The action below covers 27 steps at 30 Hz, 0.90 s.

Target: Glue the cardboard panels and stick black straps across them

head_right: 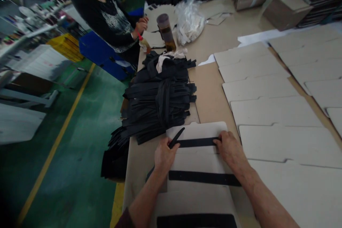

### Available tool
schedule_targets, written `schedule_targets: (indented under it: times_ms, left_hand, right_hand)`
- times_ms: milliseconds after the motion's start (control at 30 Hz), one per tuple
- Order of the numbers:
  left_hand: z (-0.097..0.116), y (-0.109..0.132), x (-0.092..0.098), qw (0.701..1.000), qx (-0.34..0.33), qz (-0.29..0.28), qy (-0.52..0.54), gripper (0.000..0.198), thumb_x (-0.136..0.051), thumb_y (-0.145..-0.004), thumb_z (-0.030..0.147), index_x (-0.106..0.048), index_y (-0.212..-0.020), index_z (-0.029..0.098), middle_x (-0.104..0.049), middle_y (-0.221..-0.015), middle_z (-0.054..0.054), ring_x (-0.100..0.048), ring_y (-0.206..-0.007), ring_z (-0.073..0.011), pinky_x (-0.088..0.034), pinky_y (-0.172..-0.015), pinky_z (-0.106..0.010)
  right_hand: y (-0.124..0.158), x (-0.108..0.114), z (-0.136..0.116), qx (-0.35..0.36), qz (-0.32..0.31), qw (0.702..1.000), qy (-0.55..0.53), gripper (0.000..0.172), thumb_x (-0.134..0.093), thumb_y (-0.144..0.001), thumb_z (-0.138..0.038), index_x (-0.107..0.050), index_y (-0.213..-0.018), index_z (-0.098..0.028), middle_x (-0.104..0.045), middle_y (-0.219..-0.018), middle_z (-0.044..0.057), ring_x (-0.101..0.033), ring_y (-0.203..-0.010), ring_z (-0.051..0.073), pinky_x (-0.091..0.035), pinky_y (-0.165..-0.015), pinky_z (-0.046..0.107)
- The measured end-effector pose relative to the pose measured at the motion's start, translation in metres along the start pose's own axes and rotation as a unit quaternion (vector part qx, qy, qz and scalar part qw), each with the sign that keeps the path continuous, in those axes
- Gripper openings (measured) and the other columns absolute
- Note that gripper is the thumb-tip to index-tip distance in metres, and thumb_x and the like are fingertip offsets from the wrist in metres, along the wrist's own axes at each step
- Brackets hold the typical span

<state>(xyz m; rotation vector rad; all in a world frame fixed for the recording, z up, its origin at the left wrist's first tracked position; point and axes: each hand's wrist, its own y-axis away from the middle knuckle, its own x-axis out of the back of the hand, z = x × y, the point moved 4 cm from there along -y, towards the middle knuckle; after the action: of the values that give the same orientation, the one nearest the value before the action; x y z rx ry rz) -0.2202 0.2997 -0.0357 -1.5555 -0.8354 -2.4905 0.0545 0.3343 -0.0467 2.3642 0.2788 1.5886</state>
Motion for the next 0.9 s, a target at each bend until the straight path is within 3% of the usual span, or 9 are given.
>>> schedule_targets:
  times_ms: [233,367,467,567,700,767,900]
  left_hand:
    - [0.005,0.004,0.001,0.999,-0.036,-0.001,-0.028,0.031,-0.064,-0.086,0.043,-0.061,-0.105,0.019,-0.063,-0.111,-0.009,-0.063,-0.099,-0.0223,-0.045,-0.08,-0.029]
    - [0.009,0.009,0.012,0.996,-0.073,0.003,-0.044,0.027,-0.056,-0.092,0.042,-0.065,-0.102,0.019,-0.065,-0.111,-0.008,-0.064,-0.099,-0.0203,-0.045,-0.081,-0.027]
    - [0.001,0.024,0.028,0.995,-0.083,0.007,-0.06,0.03,-0.044,-0.098,0.039,-0.064,-0.107,0.018,-0.066,-0.111,-0.01,-0.063,-0.102,-0.0208,-0.044,-0.084,-0.028]
    - [-0.022,0.055,0.042,0.993,-0.092,-0.019,-0.078,0.021,-0.049,-0.095,0.033,-0.064,-0.101,0.021,-0.068,-0.106,-0.008,-0.064,-0.097,-0.0206,-0.043,-0.082,-0.028]
    - [-0.079,0.12,0.04,0.989,-0.073,-0.077,-0.106,0.011,-0.057,-0.089,0.026,-0.065,-0.093,0.02,-0.07,-0.096,-0.007,-0.066,-0.09,-0.0219,-0.043,-0.076,-0.028]
    - [-0.112,0.152,0.028,0.988,-0.035,-0.108,-0.104,0.012,-0.055,-0.091,0.029,-0.063,-0.097,0.022,-0.069,-0.101,-0.005,-0.065,-0.095,-0.02,-0.042,-0.08,-0.026]
    - [-0.15,0.193,0.001,0.988,0.032,-0.136,-0.07,0.016,-0.056,-0.09,0.029,-0.059,-0.103,0.021,-0.067,-0.11,-0.006,-0.065,-0.1,-0.019,-0.044,-0.081,-0.024]
  right_hand:
    - [-0.005,-0.001,-0.001,0.001,0.014,1.0,-0.011,0.012,-0.058,-0.089,-0.027,-0.058,-0.083,-0.016,-0.06,-0.089,0.009,-0.058,-0.08,0.02,-0.044,-0.076,0.031]
    - [0.002,0.017,-0.007,0.009,0.03,0.999,-0.035,0.008,-0.058,-0.086,-0.022,-0.061,-0.081,-0.016,-0.065,-0.086,0.009,-0.061,-0.082,0.021,-0.045,-0.077,0.031]
    - [0.033,0.037,0.0,0.004,0.056,0.996,-0.062,0.015,-0.05,-0.091,-0.028,-0.062,-0.092,-0.018,-0.069,-0.091,0.007,-0.064,-0.083,0.02,-0.046,-0.078,0.03]
    - [0.09,0.041,0.016,-0.016,0.073,0.993,-0.091,0.023,-0.046,-0.092,-0.038,-0.061,-0.097,-0.021,-0.07,-0.088,0.004,-0.066,-0.079,0.02,-0.048,-0.074,0.03]
    - [0.181,-0.001,0.036,-0.037,0.042,0.991,-0.124,0.027,-0.044,-0.09,-0.041,-0.058,-0.103,-0.022,-0.07,-0.095,0.008,-0.068,-0.078,0.023,-0.053,-0.072,0.036]
    - [0.219,-0.031,0.037,-0.004,0.043,0.99,-0.133,0.028,-0.046,-0.088,-0.04,-0.058,-0.105,-0.021,-0.068,-0.107,0.013,-0.067,-0.093,0.028,-0.053,-0.086,0.041]
    - [0.26,-0.072,0.037,-0.057,0.075,0.984,-0.15,0.036,-0.051,-0.084,-0.045,-0.054,-0.113,-0.023,-0.066,-0.113,0.015,-0.063,-0.108,0.032,-0.049,-0.097,0.047]
